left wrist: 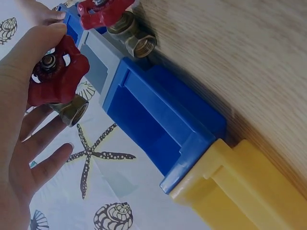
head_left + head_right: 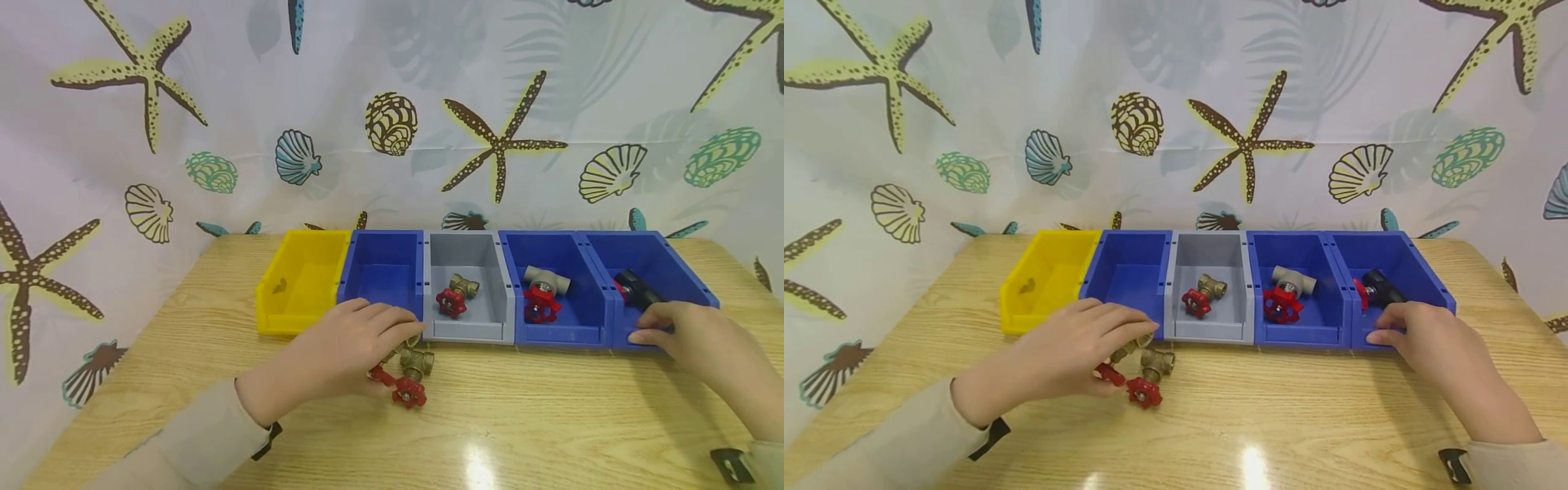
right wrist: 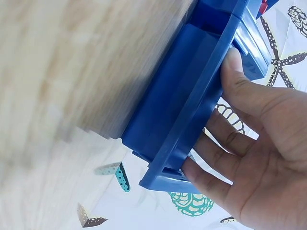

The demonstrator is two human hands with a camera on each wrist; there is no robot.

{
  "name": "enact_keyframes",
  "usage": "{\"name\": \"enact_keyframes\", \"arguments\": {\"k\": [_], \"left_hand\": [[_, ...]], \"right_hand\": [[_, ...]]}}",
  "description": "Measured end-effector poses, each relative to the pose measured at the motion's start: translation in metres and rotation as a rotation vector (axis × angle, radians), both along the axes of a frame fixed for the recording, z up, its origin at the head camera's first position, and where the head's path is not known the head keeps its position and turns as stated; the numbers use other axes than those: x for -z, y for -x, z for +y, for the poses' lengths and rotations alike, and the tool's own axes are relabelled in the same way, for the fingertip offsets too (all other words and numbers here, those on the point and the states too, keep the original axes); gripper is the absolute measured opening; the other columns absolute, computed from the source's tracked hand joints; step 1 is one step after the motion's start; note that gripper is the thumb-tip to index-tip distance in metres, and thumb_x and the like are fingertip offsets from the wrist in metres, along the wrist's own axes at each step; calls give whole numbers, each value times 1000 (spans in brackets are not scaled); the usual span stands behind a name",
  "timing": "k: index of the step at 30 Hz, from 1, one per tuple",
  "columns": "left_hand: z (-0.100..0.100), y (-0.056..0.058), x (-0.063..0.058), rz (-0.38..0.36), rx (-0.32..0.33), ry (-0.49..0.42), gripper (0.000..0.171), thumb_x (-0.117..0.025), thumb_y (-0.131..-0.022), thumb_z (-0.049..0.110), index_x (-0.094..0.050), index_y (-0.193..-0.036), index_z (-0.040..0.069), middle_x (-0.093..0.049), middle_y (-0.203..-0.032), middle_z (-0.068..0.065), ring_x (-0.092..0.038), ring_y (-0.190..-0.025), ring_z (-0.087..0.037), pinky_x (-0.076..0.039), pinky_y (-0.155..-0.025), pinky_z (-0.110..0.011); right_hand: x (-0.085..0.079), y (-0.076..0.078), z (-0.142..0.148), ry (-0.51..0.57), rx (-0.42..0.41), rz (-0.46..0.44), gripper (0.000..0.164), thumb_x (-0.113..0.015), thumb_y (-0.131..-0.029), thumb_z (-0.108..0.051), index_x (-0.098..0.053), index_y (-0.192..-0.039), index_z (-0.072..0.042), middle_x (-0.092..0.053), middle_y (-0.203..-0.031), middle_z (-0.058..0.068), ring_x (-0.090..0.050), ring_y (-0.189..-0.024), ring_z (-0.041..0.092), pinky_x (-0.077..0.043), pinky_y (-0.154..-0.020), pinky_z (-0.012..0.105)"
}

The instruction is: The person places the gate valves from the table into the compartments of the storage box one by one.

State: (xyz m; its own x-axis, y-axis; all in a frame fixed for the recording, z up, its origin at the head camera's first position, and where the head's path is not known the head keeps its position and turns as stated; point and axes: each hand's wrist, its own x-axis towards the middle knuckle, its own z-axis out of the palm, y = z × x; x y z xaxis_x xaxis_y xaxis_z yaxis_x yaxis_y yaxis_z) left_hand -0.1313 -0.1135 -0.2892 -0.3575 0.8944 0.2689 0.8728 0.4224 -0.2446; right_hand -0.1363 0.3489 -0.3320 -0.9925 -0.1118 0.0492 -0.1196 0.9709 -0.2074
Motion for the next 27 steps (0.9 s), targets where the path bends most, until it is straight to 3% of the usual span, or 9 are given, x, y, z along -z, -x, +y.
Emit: {"name": "enact_keyframes", "arguments": {"k": [12, 20, 27], "left_hand": [[-9, 21, 1, -47, -45, -53, 90, -89, -68, 49, -53, -139, 6, -58, -132, -7, -57, -118, -24, -50, -94, -37], [-16, 39, 7, -27, -47, -94, 88, -90, -68, 45, -54, -137, 4, -60, -130, -9, -58, -116, -26, -49, -96, -39], [-20, 50, 6, -70, -106, -105, 82, -87, -73, 43, -54, -138, 5, -59, -132, -9, -58, -118, -26, -49, -98, -42]], "right_hand": [[-1, 0, 0, -10, 9, -8, 15, -77, -84, -19, -72, -86, -5, -71, -84, 13, -64, -84, 46, -48, -66, 58], [0, 0, 0, -11, -6, 6, 14, -78, -84, -19, -72, -85, -6, -72, -84, 12, -65, -82, 43, -49, -66, 56], [1, -1, 0, -15, -3, 17, 14, -78, -84, -19, -72, -85, -6, -72, -85, 13, -65, -84, 45, -49, -66, 57]]}}
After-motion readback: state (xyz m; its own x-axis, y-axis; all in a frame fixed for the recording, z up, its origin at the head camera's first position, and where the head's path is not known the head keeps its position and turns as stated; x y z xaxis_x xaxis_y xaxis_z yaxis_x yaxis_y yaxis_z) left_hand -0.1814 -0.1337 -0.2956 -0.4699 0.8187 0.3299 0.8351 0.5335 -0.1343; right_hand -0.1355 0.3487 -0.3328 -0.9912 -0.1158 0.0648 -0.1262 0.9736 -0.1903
